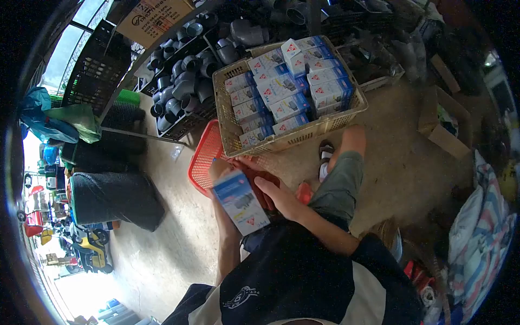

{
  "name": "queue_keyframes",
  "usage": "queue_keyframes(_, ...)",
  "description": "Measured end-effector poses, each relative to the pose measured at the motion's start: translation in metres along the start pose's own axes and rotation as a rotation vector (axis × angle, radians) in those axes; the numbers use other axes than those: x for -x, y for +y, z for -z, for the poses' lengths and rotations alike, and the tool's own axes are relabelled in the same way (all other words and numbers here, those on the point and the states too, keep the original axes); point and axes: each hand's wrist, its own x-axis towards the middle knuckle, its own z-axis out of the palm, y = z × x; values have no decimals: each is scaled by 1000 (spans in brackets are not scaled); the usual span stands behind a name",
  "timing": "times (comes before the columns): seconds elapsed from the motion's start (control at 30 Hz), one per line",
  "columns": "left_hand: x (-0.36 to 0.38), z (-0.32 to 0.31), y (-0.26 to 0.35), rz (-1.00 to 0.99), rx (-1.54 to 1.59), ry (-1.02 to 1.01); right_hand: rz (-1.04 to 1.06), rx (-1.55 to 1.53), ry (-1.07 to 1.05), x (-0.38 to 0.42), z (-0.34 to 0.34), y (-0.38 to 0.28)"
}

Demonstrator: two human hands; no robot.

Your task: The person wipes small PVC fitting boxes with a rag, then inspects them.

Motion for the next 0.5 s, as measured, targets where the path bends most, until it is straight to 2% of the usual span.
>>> queue_keyframes(0.03,-2,0,0,51,-118,-5,57,-37,-30,-3,3,0)
queue_keyframes(0.07,-2,-5,-1,35,-40,-45,118,49,-16,-6,3,-2)
queue_keyframes(0.17,9,-47,1,-90,161,143,236,383,7,-8,4,4)
queue_keyframes(0.27,10,-54,-2,-256,-262,286,316,738,-18,-2,-6,8)
queue_keyframes(0.37,-7,-7,-6,-263,-462,272,369,1040,-104,10,-18,14)
queue_keyframes(0.43,-14,1,12,-142,-161,309,333,1189,-223,19,-23,13)
queue_keyframes(0.5,-9,7,16,-116,-218,254,363,1171,-275,14,-23,8)
